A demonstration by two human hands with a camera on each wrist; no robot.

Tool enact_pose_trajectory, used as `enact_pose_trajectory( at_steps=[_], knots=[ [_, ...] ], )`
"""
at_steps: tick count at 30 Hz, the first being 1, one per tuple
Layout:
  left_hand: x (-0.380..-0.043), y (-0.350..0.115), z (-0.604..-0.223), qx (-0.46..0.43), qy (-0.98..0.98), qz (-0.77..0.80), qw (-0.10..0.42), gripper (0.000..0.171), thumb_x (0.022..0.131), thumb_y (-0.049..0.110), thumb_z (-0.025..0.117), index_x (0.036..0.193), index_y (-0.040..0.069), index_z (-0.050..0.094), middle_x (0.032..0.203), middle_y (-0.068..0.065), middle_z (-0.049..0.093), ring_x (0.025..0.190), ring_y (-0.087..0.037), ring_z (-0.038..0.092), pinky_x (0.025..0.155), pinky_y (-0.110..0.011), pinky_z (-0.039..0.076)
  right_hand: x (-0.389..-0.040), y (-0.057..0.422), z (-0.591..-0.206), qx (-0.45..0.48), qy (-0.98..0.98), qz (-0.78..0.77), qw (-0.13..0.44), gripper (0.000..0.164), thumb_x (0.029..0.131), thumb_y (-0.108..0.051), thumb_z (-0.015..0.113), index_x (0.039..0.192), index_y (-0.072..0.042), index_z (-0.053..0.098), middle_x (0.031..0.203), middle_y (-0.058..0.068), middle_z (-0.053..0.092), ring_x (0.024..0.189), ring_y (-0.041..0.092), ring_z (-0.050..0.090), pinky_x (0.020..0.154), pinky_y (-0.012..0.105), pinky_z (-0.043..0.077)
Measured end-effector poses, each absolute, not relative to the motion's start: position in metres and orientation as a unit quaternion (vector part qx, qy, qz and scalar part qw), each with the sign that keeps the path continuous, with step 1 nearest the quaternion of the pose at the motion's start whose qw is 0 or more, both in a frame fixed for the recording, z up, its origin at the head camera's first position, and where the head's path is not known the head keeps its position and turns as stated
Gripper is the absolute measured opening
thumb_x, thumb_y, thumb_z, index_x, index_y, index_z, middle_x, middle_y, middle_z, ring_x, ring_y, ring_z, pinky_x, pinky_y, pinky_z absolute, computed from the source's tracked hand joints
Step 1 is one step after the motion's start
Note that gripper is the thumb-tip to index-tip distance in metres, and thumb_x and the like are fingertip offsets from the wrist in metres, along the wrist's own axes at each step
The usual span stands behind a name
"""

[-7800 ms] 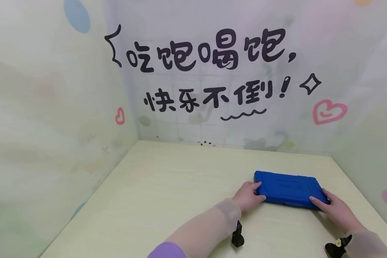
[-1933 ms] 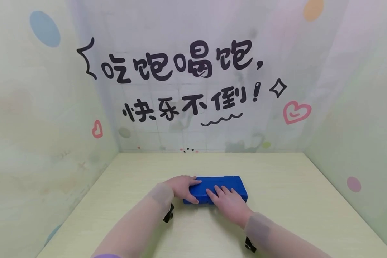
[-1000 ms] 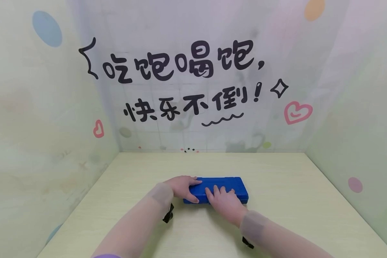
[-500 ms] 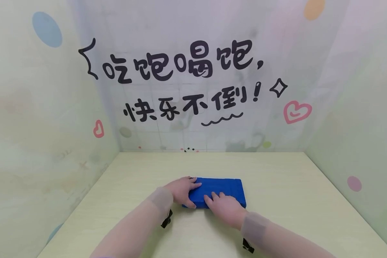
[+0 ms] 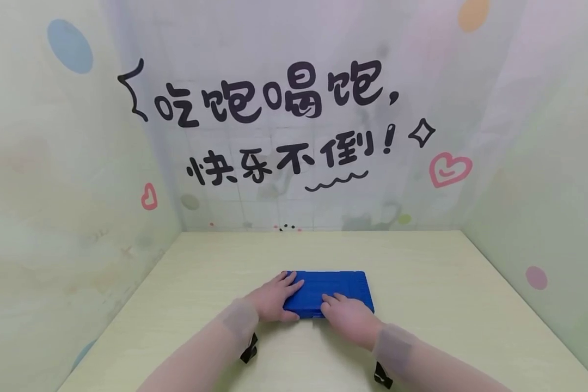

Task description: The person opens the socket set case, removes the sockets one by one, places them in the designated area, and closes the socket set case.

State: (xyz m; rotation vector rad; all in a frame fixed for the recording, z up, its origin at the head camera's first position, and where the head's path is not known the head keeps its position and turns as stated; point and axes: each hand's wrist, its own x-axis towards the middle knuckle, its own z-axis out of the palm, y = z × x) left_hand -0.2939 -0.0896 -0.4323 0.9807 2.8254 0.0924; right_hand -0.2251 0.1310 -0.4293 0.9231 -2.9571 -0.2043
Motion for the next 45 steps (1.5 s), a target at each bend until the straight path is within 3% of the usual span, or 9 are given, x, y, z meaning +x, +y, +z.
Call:
enact_pose_trajectory(
  at_steps=[17,34,40,45],
  knots=[
    [-0.28,-0.087,-0.434,0.336,0.94,-0.041,0.027,0.08,0.086,0.055,0.065,0.149,0.016,0.037,0.154,-0.009,0.033,0.141,-0.031,0.03,0.111,-0.042,0.029,-0.225,0.138,-0.433,0.314,-0.947,-0.062,0.036,0.018,0.096,-0.018,0.06,0.112,-0.009,0.064,0.134,0.008,0.057,0.12,0.028,0.056,0.088,0.04,0.052],
    [-0.277,-0.095,-0.434,0.327,0.942,0.064,0.033,0.088,0.081,0.056,0.069,0.152,0.016,0.033,0.156,-0.007,0.029,0.143,-0.03,0.024,0.112,-0.046,0.025,-0.225,0.142,-0.418,0.298,-0.952,-0.019,0.064,0.02,0.096,-0.02,0.06,0.112,-0.009,0.065,0.131,0.007,0.06,0.118,0.025,0.058,0.089,0.039,0.051],
    [-0.274,-0.105,-0.432,0.327,0.936,0.129,0.027,0.1,0.078,0.055,0.072,0.155,0.018,0.02,0.16,-0.005,0.017,0.144,-0.03,0.02,0.112,-0.048,0.024,-0.227,0.142,-0.416,0.296,-0.95,-0.008,0.094,0.031,0.094,-0.02,0.063,0.122,-0.005,0.064,0.126,0.007,0.063,0.112,0.024,0.061,0.087,0.038,0.052],
    [-0.261,-0.117,-0.425,0.337,0.929,0.152,-0.02,0.092,0.083,0.054,0.069,0.155,0.02,0.023,0.159,-0.004,0.019,0.143,-0.03,0.022,0.111,-0.051,0.026,-0.228,0.143,-0.413,0.298,-0.947,0.009,0.117,0.03,0.094,-0.02,0.064,0.118,-0.003,0.065,0.119,0.008,0.066,0.106,0.024,0.064,0.084,0.037,0.053]
  ],
)
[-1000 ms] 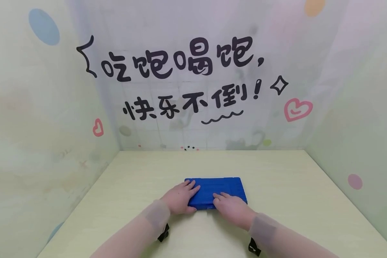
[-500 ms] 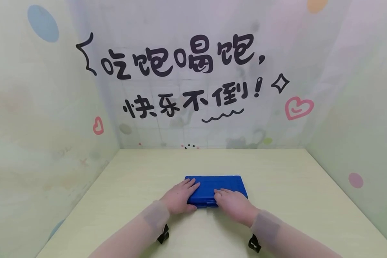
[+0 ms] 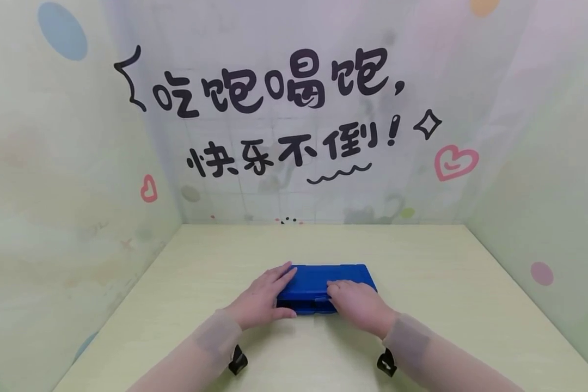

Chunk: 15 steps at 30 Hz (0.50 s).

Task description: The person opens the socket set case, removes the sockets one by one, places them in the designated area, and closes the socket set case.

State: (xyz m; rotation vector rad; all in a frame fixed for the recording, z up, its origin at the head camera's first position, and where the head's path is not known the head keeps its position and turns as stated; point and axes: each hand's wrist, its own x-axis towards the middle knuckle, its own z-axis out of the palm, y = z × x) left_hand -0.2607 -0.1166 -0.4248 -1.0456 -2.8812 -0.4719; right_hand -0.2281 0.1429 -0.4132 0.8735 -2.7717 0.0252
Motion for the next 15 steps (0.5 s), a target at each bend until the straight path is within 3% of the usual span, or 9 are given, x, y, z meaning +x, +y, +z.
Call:
enact_pose_trajectory(
  at_steps=[4,7,11,15],
  knots=[
    [-0.245,-0.128,-0.418,-0.343,-0.925,-0.142,0.078,0.076,0.085,0.051,0.068,0.148,0.02,0.039,0.144,-0.005,0.039,0.132,-0.026,0.035,0.107,-0.05,0.03,-0.229,0.144,-0.41,0.309,-0.942,0.022,0.131,0.024,0.093,-0.018,0.065,0.112,-0.004,0.066,0.113,0.009,0.068,0.1,0.024,0.066,0.081,0.036,0.054],
    [-0.234,-0.132,-0.414,-0.362,-0.919,-0.134,0.082,0.064,0.086,0.049,0.068,0.139,0.018,0.051,0.131,-0.002,0.049,0.122,-0.022,0.043,0.103,-0.046,0.035,-0.231,0.145,-0.408,0.312,-0.94,0.028,0.139,0.017,0.093,-0.017,0.065,0.106,-0.006,0.066,0.109,0.008,0.069,0.095,0.023,0.067,0.077,0.035,0.055],
    [-0.223,-0.131,-0.415,-0.389,-0.915,-0.105,0.007,0.07,0.088,0.054,0.063,0.144,0.016,0.046,0.142,-0.004,0.045,0.132,-0.026,0.039,0.106,-0.047,0.035,-0.233,0.146,-0.407,0.31,-0.94,0.028,0.141,0.009,0.092,-0.017,0.066,0.097,-0.01,0.064,0.098,0.003,0.069,0.085,0.019,0.067,0.069,0.031,0.054],
    [-0.216,-0.128,-0.421,-0.395,-0.913,-0.08,-0.062,0.083,0.087,0.06,0.059,0.152,0.015,0.032,0.157,-0.005,0.026,0.143,-0.029,0.023,0.111,-0.049,0.026,-0.235,0.146,-0.404,0.308,-0.942,0.032,0.132,0.007,0.092,-0.017,0.066,0.09,-0.013,0.061,0.084,-0.003,0.064,0.072,0.013,0.061,0.06,0.026,0.05]
  ],
)
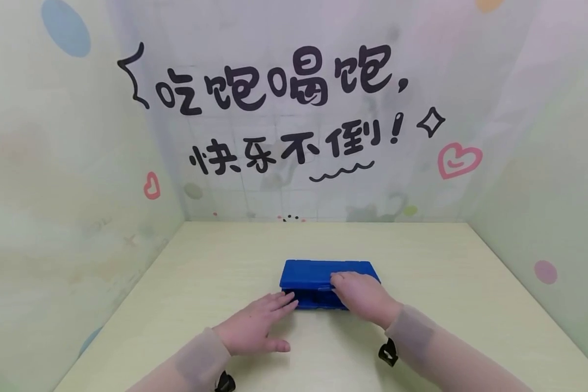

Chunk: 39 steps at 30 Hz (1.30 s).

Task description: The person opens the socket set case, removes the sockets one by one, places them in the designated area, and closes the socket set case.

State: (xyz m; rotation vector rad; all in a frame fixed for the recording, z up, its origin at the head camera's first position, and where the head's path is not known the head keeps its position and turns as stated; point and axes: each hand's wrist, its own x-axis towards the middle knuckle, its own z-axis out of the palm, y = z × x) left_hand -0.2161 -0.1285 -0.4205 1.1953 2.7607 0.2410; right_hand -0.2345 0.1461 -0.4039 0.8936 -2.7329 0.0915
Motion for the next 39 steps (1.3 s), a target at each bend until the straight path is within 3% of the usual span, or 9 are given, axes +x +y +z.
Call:
enact_pose_trajectory(
  at_steps=[6,14,25,33,39],
  knots=[
    [-0.214,-0.123,-0.434,0.418,0.905,0.054,0.064,0.082,0.088,0.063,0.054,0.151,0.013,0.033,0.158,-0.008,0.022,0.144,-0.029,0.02,0.113,-0.046,0.022,-0.24,0.149,-0.393,0.303,-0.943,0.04,0.135,0.018,0.093,-0.017,0.065,0.081,-0.017,0.051,0.07,-0.009,0.049,0.058,0.007,0.046,0.052,0.024,0.04],
    [-0.216,-0.119,-0.438,0.42,0.904,0.046,0.064,0.08,0.09,0.062,0.051,0.151,0.012,0.034,0.157,-0.006,0.027,0.144,-0.028,0.023,0.114,-0.044,0.022,-0.257,0.152,-0.37,0.294,-0.943,0.059,0.141,0.017,0.095,-0.014,0.063,0.082,-0.015,0.051,0.07,-0.009,0.049,0.057,0.008,0.044,0.054,0.026,0.041],
    [-0.212,-0.117,-0.437,0.44,0.893,0.05,0.078,0.078,0.091,0.061,0.052,0.15,0.012,0.034,0.157,-0.002,0.028,0.143,-0.027,0.026,0.112,-0.039,0.027,-0.29,0.156,-0.352,0.27,-0.944,0.107,0.158,0.004,0.096,-0.015,0.061,0.093,-0.011,0.062,0.079,-0.004,0.06,0.066,0.013,0.054,0.064,0.033,0.047],
    [-0.208,-0.116,-0.438,0.45,0.888,0.051,0.079,0.075,0.091,0.06,0.052,0.149,0.013,0.038,0.156,0.0,0.028,0.141,-0.027,0.028,0.111,-0.039,0.028,-0.311,0.158,-0.347,0.256,-0.942,0.158,0.148,0.013,0.096,-0.017,0.061,0.103,-0.01,0.069,0.095,0.001,0.068,0.084,0.019,0.063,0.077,0.038,0.051],
    [-0.202,-0.119,-0.439,0.452,0.886,0.06,0.085,0.072,0.091,0.064,0.048,0.145,0.016,0.046,0.156,0.002,0.027,0.141,-0.026,0.028,0.11,-0.039,0.03,-0.328,0.159,-0.344,0.239,-0.943,0.202,0.112,0.016,0.098,-0.018,0.058,0.108,-0.01,0.067,0.097,0.003,0.068,0.083,0.018,0.062,0.078,0.04,0.05]
  ],
)
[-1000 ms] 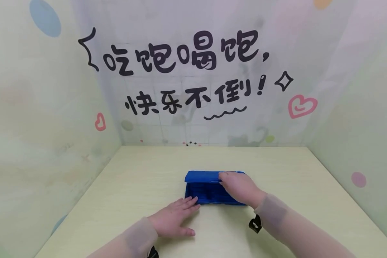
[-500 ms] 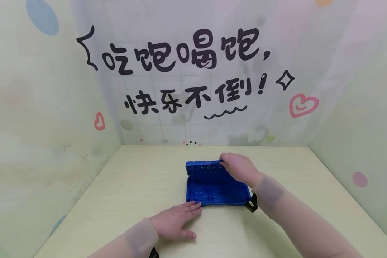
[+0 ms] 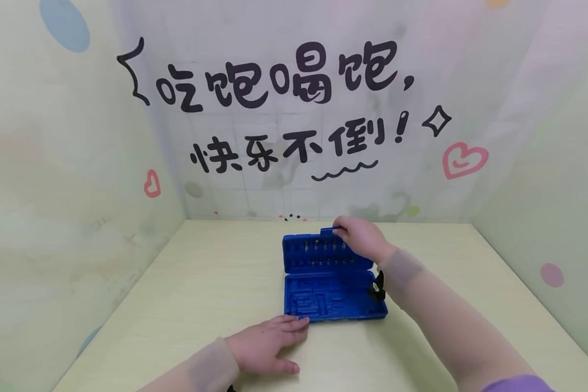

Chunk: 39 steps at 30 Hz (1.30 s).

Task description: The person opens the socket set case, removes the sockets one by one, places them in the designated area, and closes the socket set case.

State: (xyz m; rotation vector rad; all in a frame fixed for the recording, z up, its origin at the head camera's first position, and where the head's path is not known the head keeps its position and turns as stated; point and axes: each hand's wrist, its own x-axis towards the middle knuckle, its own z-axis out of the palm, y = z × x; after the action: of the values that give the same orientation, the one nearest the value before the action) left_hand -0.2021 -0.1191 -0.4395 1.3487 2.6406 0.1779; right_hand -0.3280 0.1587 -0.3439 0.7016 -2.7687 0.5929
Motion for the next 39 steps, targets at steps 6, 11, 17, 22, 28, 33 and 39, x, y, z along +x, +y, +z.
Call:
enact_pose_trajectory(
  at_steps=[6,11,17,22,28,33,39],
  knots=[
    [-0.2,-0.117,-0.441,0.458,0.883,0.063,0.077,0.071,0.091,0.065,0.045,0.143,0.016,0.048,0.156,0.001,0.029,0.141,-0.026,0.029,0.11,-0.039,0.031,-0.35,0.16,-0.346,0.208,-0.943,0.253,0.065,0.021,0.1,-0.02,0.055,0.113,-0.007,0.064,0.103,0.007,0.066,0.087,0.021,0.06,0.082,0.042,0.049],
    [-0.197,-0.113,-0.44,0.446,0.887,0.071,0.092,0.071,0.091,0.065,0.046,0.143,0.016,0.048,0.156,0.003,0.029,0.141,-0.025,0.028,0.109,-0.039,0.032,-0.367,0.169,-0.354,0.185,-0.937,0.296,0.017,0.028,0.101,-0.023,0.052,0.119,-0.003,0.061,0.11,0.012,0.064,0.096,0.026,0.059,0.088,0.045,0.047],
    [-0.196,-0.109,-0.438,0.438,0.89,0.077,0.104,0.068,0.093,0.064,0.043,0.143,0.017,0.048,0.154,0.005,0.03,0.141,-0.023,0.03,0.109,-0.038,0.033,-0.379,0.192,-0.371,0.171,-0.941,0.292,0.0,0.027,0.101,-0.02,0.05,0.115,0.0,0.06,0.104,0.012,0.062,0.09,0.025,0.057,0.083,0.044,0.046],
    [-0.196,-0.11,-0.437,0.428,0.893,0.084,0.116,0.063,0.095,0.06,0.043,0.141,0.017,0.051,0.153,0.008,0.032,0.14,-0.021,0.03,0.109,-0.038,0.033,-0.386,0.202,-0.387,0.146,-0.942,0.302,-0.015,0.027,0.102,-0.018,0.049,0.117,0.0,0.062,0.107,0.014,0.063,0.095,0.027,0.057,0.087,0.047,0.045],
    [-0.195,-0.111,-0.437,0.429,0.889,0.087,0.135,0.06,0.096,0.059,0.043,0.14,0.02,0.052,0.153,0.01,0.032,0.14,-0.018,0.031,0.109,-0.037,0.033,-0.388,0.199,-0.405,0.122,-0.942,0.312,-0.034,0.033,0.103,-0.019,0.046,0.128,0.0,0.058,0.121,0.018,0.061,0.111,0.032,0.056,0.095,0.05,0.043],
    [-0.191,-0.111,-0.437,0.468,0.873,0.073,0.117,0.059,0.097,0.057,0.041,0.139,0.018,0.053,0.151,0.006,0.036,0.137,-0.018,0.036,0.107,-0.035,0.035,-0.388,0.188,-0.416,0.114,-0.941,0.316,-0.034,0.031,0.103,-0.017,0.046,0.124,0.0,0.061,0.118,0.017,0.062,0.108,0.031,0.057,0.094,0.049,0.043],
    [-0.189,-0.111,-0.435,0.515,0.852,0.046,0.087,0.059,0.098,0.056,0.041,0.138,0.014,0.054,0.15,0.001,0.039,0.133,-0.016,0.04,0.105,-0.03,0.037,-0.393,0.176,-0.428,0.098,-0.94,0.323,-0.04,0.03,0.103,-0.018,0.047,0.123,-0.001,0.062,0.115,0.015,0.063,0.1,0.028,0.058,0.09,0.048,0.045]
  ],
)
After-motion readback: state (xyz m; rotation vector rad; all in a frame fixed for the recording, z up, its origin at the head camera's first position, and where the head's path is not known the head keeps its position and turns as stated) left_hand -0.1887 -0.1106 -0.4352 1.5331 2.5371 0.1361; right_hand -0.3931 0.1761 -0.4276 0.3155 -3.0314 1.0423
